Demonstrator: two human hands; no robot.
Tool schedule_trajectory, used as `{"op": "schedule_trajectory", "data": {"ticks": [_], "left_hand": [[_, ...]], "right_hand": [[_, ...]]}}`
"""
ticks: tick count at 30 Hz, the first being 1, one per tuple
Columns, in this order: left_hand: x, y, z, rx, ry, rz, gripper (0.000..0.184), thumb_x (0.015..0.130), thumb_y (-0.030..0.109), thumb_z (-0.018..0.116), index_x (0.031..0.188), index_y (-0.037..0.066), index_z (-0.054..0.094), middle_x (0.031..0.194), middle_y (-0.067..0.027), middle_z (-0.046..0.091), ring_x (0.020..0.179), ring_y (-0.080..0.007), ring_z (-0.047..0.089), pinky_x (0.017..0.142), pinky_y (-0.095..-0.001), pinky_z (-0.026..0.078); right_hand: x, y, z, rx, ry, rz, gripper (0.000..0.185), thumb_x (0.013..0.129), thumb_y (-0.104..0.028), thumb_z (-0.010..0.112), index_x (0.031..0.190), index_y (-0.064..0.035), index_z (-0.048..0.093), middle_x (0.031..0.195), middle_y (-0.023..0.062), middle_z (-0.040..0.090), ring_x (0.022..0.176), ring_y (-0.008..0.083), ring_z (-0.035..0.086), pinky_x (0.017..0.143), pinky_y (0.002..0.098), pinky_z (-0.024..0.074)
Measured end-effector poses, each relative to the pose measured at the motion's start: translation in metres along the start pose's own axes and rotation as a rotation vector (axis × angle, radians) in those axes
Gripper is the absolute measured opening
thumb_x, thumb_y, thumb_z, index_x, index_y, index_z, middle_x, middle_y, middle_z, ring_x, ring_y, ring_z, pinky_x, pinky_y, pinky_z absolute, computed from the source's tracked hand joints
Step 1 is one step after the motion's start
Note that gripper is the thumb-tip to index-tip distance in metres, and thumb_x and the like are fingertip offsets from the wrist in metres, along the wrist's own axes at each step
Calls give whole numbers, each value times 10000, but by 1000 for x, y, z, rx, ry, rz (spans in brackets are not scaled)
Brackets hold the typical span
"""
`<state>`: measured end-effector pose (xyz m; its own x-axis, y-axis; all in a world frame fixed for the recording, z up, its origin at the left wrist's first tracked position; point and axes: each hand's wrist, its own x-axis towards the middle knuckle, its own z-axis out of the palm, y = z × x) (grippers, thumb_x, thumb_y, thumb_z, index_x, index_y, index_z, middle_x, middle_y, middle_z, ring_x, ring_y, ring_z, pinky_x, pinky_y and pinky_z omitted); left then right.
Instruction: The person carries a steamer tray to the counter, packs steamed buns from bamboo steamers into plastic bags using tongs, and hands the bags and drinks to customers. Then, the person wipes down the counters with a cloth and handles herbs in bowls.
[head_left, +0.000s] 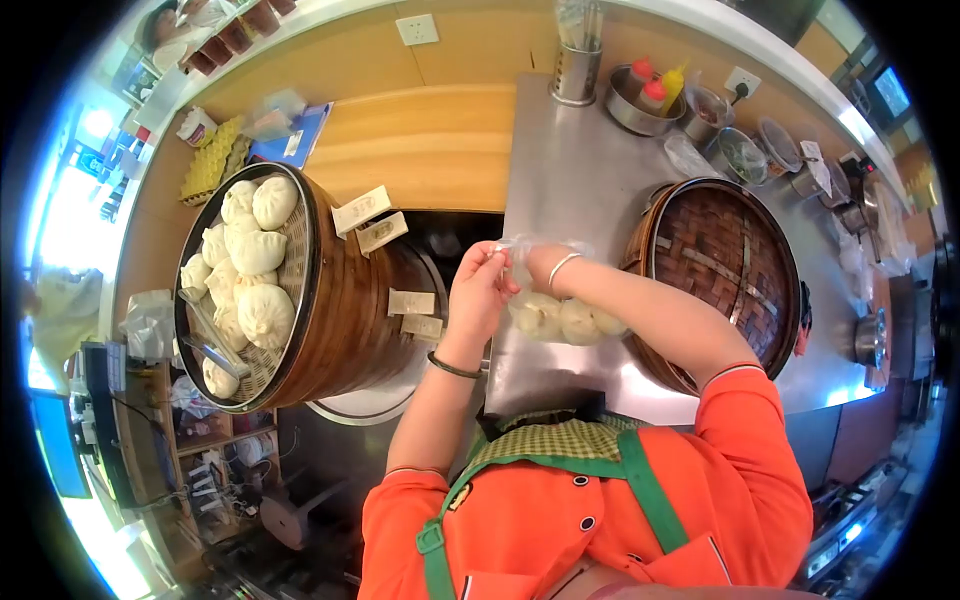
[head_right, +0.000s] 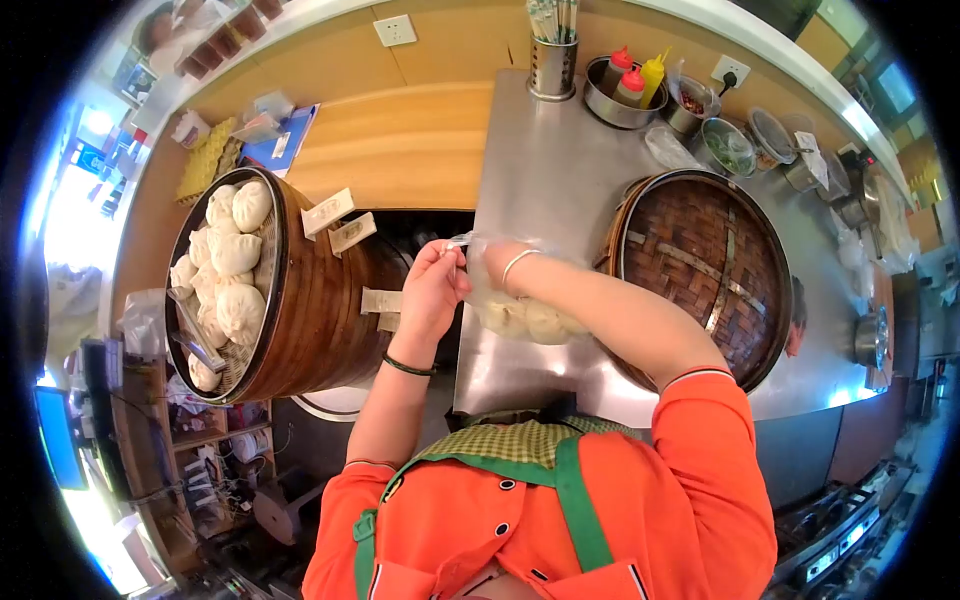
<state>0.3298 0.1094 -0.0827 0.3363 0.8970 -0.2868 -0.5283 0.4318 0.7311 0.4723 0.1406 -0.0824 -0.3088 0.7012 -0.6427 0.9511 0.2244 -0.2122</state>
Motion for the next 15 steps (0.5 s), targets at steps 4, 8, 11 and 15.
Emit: {"op": "schedule_trajectory", "data": {"ticks": [4, 8, 11, 15], "left_hand": [[-1, 0, -1, -99, -8, 29, 60, 885, 66, 447, 897, 80, 504, 794, -34, 562, 574, -104, 497, 574, -249, 441], [-9, -2, 1, -36, 22, 8, 61, 881, 62, 450, 897, 78, 507, 799, -32, 561, 581, -109, 497, 588, -252, 445], [-14, 0, 3, -24, 2, 33, 47, 877, 78, 455, 893, 88, 499, 780, -24, 560, 582, -100, 501, 567, -226, 429], [-18, 0, -3, 19, 9, 43, 54, 872, 68, 455, 895, 85, 501, 777, -25, 555, 587, -98, 498, 568, -218, 421]], "right_hand": [[-8, -20, 39, 317, 332, 203, 354, 738, -181, 600, 1075, -84, 550, 975, 107, 596, 885, 290, 588, 758, 371, 458], [4, -21, 84, -503, 288, -94, 335, 791, -139, 536, 1126, -119, 529, 1094, 69, 546, 1035, 231, 516, 824, 360, 422], [-8, -35, 71, -221, 423, -27, 336, 806, -134, 518, 1141, -130, 505, 1166, 59, 498, 1121, 222, 452, 876, 371, 384], [18, -23, 84, -111, 332, 20, 395, 783, -145, 558, 1164, -119, 460, 1182, 93, 483, 1113, 252, 457, 875, 383, 387]]}}
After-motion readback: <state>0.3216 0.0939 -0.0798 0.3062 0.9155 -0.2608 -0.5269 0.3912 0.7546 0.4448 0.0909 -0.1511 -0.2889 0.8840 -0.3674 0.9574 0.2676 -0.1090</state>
